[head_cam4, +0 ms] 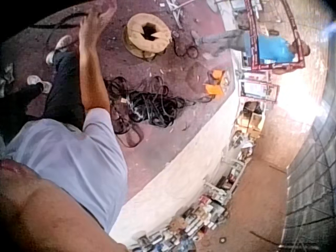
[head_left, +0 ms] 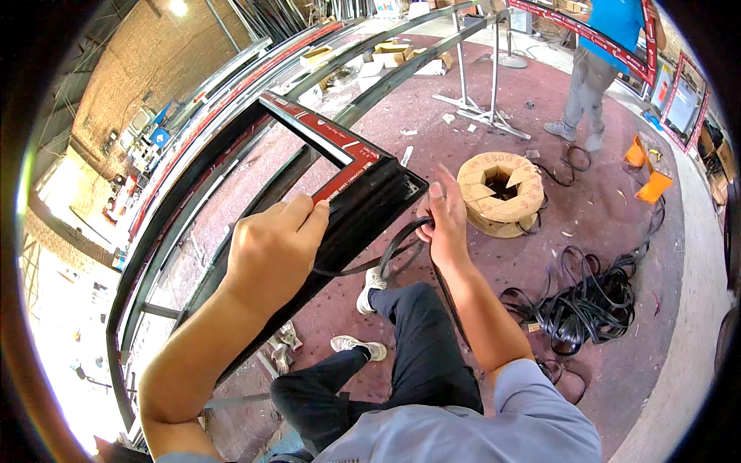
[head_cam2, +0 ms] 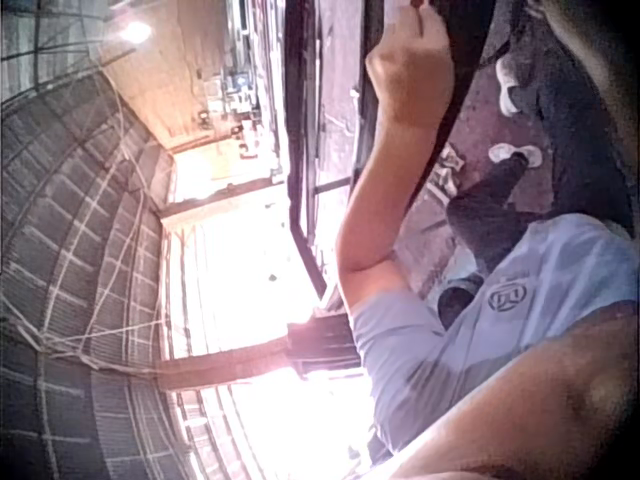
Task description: The person installs a black rubber seal onto a red window frame. They use shears to trim the seal at the corners and press it into the frame channel. The person works on multiple sides of the frame, cutting and fitting the seal as needed.
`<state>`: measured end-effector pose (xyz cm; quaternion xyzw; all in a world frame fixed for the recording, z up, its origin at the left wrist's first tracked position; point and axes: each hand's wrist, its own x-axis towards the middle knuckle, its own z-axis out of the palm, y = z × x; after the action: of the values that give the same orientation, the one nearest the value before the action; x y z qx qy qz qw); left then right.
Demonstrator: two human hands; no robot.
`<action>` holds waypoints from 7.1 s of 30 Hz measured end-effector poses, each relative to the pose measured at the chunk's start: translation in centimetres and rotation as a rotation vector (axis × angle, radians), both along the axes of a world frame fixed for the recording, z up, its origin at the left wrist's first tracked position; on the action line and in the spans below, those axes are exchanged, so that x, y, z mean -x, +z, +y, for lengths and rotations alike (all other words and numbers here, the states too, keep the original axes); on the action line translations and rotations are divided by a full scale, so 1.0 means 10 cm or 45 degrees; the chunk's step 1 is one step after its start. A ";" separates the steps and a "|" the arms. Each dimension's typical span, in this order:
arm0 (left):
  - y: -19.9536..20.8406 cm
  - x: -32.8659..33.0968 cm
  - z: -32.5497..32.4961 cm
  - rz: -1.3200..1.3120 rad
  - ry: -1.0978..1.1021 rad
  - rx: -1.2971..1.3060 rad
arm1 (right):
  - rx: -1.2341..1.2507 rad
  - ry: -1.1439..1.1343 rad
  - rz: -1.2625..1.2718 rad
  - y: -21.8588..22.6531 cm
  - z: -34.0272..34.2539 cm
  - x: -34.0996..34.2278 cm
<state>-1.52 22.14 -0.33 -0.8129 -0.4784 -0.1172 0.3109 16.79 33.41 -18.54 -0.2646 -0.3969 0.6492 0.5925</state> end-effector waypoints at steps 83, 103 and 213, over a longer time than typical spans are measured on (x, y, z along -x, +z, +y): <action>0.54 1.33 -2.61 -2.098 0.319 0.935 | -0.469 -0.056 -0.722 0.55 -2.02 -0.13; 0.57 2.00 -3.13 -1.630 0.908 0.672 | -1.162 1.271 -1.055 -0.93 -2.96 0.89; 0.07 2.05 -3.25 -1.654 0.920 0.548 | -1.564 0.719 -1.863 1.81 0.10 0.32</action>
<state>-21.98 -10.38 0.41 -0.4169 -0.8127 -0.3663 -0.1780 13.55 34.45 -0.39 -0.1429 -0.9799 0.1253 0.0599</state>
